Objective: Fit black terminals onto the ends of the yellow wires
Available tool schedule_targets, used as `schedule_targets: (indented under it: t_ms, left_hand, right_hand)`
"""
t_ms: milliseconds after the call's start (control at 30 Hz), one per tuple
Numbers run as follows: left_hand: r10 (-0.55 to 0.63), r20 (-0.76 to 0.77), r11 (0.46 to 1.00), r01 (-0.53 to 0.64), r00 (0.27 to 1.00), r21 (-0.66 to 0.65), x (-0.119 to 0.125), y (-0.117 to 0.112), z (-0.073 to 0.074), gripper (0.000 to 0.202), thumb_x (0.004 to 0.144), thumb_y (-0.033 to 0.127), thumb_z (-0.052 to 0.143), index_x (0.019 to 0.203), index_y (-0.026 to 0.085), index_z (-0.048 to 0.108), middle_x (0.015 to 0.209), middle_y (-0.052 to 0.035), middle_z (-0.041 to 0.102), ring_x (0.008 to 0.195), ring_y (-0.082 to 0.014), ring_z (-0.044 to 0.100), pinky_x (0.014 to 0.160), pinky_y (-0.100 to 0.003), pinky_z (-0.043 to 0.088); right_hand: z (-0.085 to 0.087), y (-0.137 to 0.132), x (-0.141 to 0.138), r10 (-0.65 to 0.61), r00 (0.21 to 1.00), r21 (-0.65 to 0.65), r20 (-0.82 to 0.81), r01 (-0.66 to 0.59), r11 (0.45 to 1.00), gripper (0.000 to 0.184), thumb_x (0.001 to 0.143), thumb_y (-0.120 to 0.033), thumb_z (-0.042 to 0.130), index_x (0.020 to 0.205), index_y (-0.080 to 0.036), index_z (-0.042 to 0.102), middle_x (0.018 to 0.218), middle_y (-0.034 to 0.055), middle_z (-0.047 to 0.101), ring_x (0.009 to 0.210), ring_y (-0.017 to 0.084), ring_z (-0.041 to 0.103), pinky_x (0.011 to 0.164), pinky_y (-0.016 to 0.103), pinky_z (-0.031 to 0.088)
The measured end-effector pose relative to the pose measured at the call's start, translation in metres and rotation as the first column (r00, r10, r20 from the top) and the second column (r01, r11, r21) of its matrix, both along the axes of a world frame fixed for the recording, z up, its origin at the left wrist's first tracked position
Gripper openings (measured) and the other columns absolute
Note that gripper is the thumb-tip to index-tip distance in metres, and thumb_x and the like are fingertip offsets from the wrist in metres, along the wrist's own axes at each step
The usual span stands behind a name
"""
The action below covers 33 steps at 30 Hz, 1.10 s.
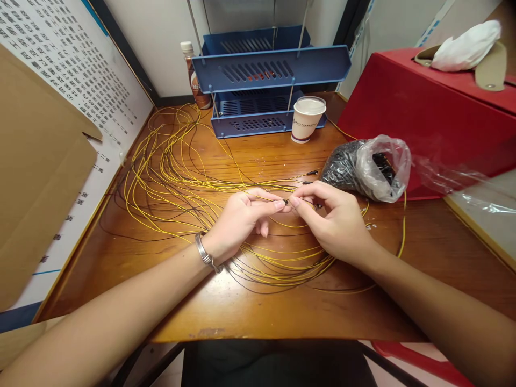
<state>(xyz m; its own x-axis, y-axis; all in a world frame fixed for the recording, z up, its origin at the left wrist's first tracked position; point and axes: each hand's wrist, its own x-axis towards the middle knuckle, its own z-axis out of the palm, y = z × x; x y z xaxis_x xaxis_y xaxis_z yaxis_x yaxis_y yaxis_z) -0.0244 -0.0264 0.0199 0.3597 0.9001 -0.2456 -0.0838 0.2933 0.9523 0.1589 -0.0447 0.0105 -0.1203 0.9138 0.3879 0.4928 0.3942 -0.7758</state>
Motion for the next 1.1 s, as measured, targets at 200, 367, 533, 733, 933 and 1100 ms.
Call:
schedule_targets:
  t_ms: [200, 367, 533, 733, 933, 1100]
  left_hand:
    - [0.007, -0.001, 0.999, -0.007, 1.0, 0.033, 0.0, 0.0, 0.001, 0.021, 0.075, 0.03, 0.08, 0.083, 0.012, 0.071, 0.093, -0.009, 0.078, 0.041, -0.0025, 0.045, 0.039, -0.02, 0.031]
    - [0.043, -0.007, 0.999, -0.043, 0.999, 0.029, -0.001, 0.002, 0.001, 0.016, 0.077, 0.027, 0.078, 0.081, 0.013, 0.071, 0.088, -0.0061, 0.077, 0.039, -0.0017, 0.044, 0.039, -0.02, 0.027]
    - [0.063, -0.025, 0.998, -0.063, 0.998, 0.016, -0.001, 0.002, 0.0, 0.016, 0.076, 0.029, 0.078, 0.081, 0.014, 0.071, 0.085, -0.0056, 0.077, 0.039, -0.0024, 0.043, 0.038, -0.021, 0.026]
    - [0.067, 0.001, 0.998, -0.067, 0.998, 0.013, 0.0, 0.001, 0.001, 0.014, 0.077, 0.026, 0.077, 0.08, 0.014, 0.07, 0.091, -0.0067, 0.077, 0.04, -0.0023, 0.044, 0.039, -0.021, 0.027]
    - [0.061, 0.04, 0.998, -0.061, 0.997, 0.009, 0.0, 0.001, 0.0, 0.012, 0.079, 0.023, 0.077, 0.081, 0.013, 0.071, 0.089, -0.0063, 0.077, 0.039, -0.0018, 0.045, 0.039, -0.02, 0.027]
    - [0.048, 0.045, 0.999, -0.049, 0.998, 0.014, -0.001, 0.002, 0.0, 0.012, 0.079, 0.023, 0.077, 0.08, 0.013, 0.071, 0.089, -0.0063, 0.077, 0.039, -0.0016, 0.045, 0.039, -0.02, 0.028]
  right_hand:
    - [-0.001, 0.001, -0.001, 0.021, 0.998, -0.086, -0.063, -0.027, 0.996, 0.011, 0.091, -0.025, 0.064, 0.087, -0.017, 0.07, 0.073, 0.0013, 0.065, 0.064, 0.012, 0.055, 0.058, 0.026, 0.042]
    - [-0.002, 0.0, -0.002, 0.018, 0.972, -0.193, -0.235, -0.064, 0.979, 0.015, 0.091, -0.031, 0.067, 0.091, -0.016, 0.066, 0.066, -0.001, 0.064, 0.057, 0.011, 0.061, 0.053, 0.023, 0.047]
    - [0.0, 0.001, -0.004, -0.001, 0.949, -0.224, -0.316, -0.074, 0.972, 0.018, 0.088, -0.034, 0.071, 0.088, -0.017, 0.066, 0.063, -0.0021, 0.063, 0.048, 0.009, 0.059, 0.044, 0.02, 0.045]
    - [0.0, 0.0, -0.004, -0.024, 0.969, -0.126, -0.247, -0.007, 0.992, 0.012, 0.088, -0.03, 0.069, 0.084, -0.018, 0.069, 0.068, 0.0007, 0.065, 0.055, 0.011, 0.056, 0.048, 0.023, 0.044]
    - [0.005, 0.0, 0.002, -0.059, 0.998, 0.057, -0.011, 0.06, 0.997, 0.006, 0.086, -0.022, 0.069, 0.084, -0.02, 0.074, 0.075, 0.0018, 0.067, 0.053, 0.009, 0.045, 0.047, 0.026, 0.033]
    - [0.009, 0.0, 0.003, -0.045, 0.999, 0.068, 0.003, 0.045, 0.997, 0.007, 0.086, -0.021, 0.069, 0.083, -0.019, 0.075, 0.076, 0.0029, 0.068, 0.055, 0.01, 0.046, 0.048, 0.027, 0.033]
